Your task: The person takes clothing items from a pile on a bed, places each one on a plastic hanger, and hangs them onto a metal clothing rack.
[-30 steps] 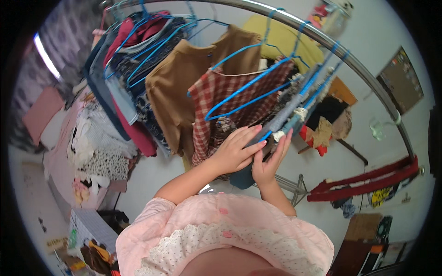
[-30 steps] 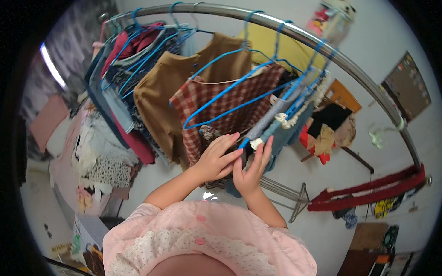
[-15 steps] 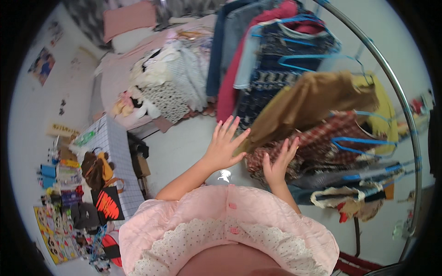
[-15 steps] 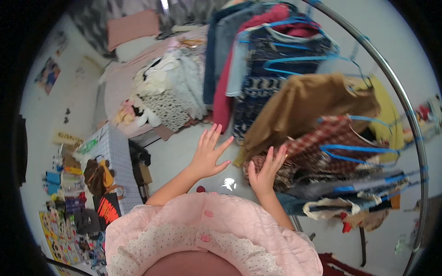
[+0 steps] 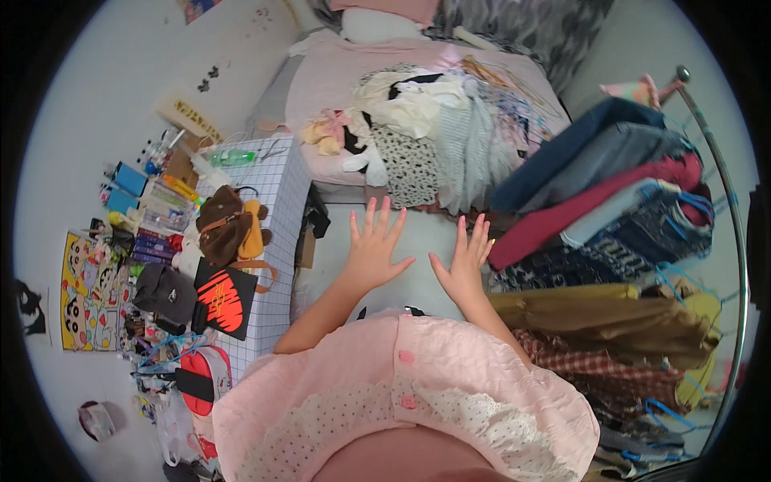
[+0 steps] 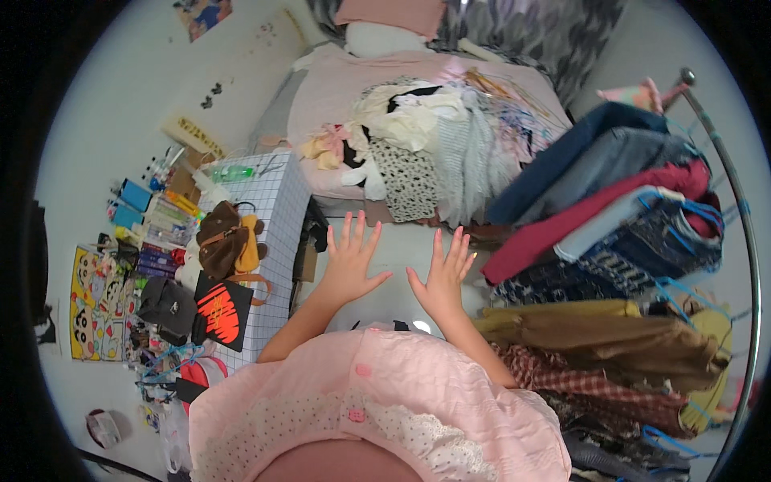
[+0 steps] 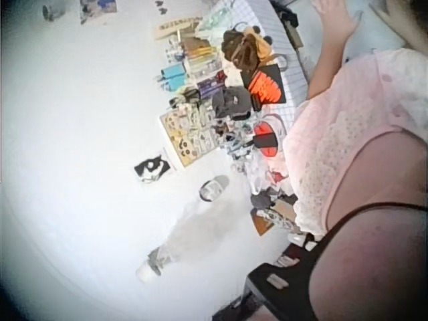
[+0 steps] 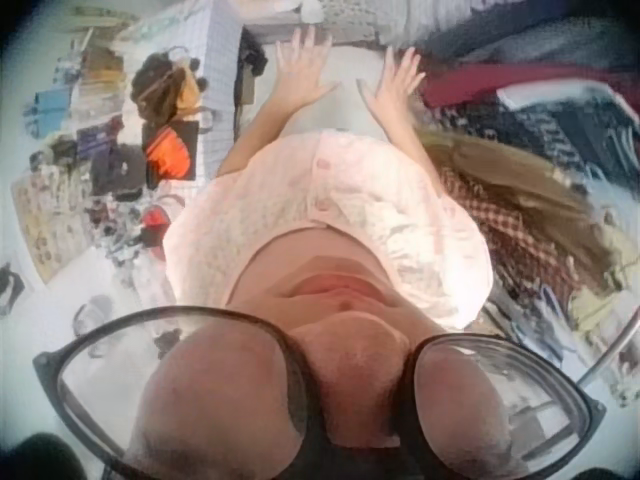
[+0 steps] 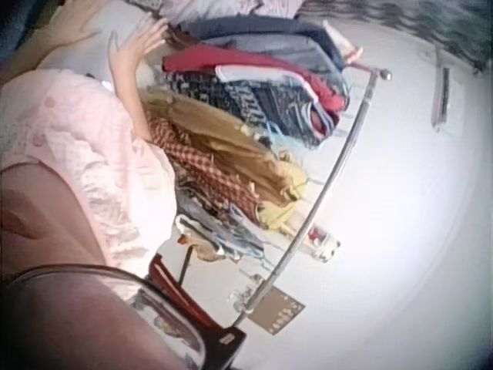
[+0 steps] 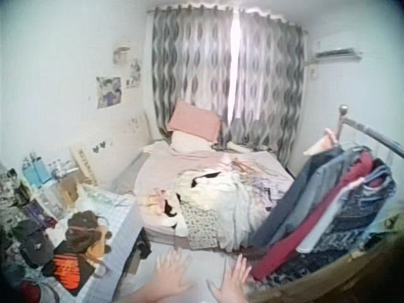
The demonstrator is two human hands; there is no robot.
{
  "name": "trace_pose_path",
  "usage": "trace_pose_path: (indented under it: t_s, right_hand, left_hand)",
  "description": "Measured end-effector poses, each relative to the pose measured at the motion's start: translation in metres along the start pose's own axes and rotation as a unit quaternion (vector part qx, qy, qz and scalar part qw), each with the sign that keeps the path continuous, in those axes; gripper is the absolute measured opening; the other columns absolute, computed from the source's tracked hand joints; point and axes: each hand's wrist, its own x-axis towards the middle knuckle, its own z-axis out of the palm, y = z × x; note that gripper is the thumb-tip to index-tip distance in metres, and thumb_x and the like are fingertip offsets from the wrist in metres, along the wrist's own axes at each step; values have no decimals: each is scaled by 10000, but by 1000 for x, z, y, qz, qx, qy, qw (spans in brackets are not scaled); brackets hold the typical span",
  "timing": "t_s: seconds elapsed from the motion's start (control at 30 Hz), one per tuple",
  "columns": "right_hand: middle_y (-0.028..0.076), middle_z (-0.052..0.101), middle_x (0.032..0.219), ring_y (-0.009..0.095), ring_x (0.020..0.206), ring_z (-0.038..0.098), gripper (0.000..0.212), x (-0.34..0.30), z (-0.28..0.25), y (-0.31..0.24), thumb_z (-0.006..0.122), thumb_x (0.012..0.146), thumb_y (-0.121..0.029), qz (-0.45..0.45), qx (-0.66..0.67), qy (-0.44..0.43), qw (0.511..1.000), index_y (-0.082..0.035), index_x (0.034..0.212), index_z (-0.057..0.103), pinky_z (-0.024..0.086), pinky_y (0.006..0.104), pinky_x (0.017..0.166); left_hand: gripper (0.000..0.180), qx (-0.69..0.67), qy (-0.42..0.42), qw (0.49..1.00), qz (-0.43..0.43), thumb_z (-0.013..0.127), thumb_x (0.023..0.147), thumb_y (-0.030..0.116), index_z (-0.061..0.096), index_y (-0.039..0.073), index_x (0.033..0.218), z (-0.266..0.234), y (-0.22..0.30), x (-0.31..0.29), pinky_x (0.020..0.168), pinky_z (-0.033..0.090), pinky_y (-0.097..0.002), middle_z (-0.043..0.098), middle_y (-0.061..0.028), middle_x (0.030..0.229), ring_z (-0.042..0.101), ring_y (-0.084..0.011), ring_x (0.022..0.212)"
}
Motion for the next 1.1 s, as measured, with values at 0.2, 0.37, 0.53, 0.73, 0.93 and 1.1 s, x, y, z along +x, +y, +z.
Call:
trace_pose_path:
  t_s: [0.2,0.37,0.53,0.73,0.93,1.1]
  right_hand:
    - [251,-11,1409,422,1300,-24,879,57,35,-6,650,704,-343,-12,-5,-45,999,-73,1374,150,15,593,987]
    - [252,-8,1408,427,1296,-2,877,103,57,16,653,702,-338,-9,-4,-48,999,-80,1374,152,25,592,986]
    - [262,-12,1404,427,1296,-2,868,164,79,50,648,706,-326,8,6,-54,998,-80,1373,151,28,589,987]
    - [270,-9,1400,430,1294,2,858,263,115,94,637,716,-306,7,12,-81,997,-71,1374,138,32,597,981]
    - [271,14,1397,432,1292,23,835,360,137,104,641,718,-280,-28,20,-97,995,-61,1366,164,58,610,973]
    - [263,8,1402,435,1293,23,845,396,161,110,648,715,-297,-7,20,-91,996,-55,1364,164,64,614,972]
  left_hand:
    - [838,15,-21,997,-75,575,706,518,245,114,1362,5,-55,16,974,47,-615,85,-216,1418,64,-390,1306]
    - [828,3,-31,994,-107,575,712,511,246,120,1363,25,-85,50,978,45,-610,80,-215,1420,64,-392,1306]
    - [826,-17,-32,993,-110,614,699,459,247,131,1362,55,-118,111,977,58,-611,77,-193,1426,48,-369,1314]
    - [829,-10,-46,994,-94,607,708,461,214,160,1373,90,-164,203,993,46,-590,78,-187,1425,47,-356,1316]
    - [833,5,-66,987,-144,618,718,432,187,168,1379,101,-196,275,996,34,-589,54,-183,1428,26,-352,1318]
    - [843,-3,-68,987,-142,630,713,421,183,158,1377,119,-223,321,1003,37,-584,44,-183,1429,20,-350,1319]
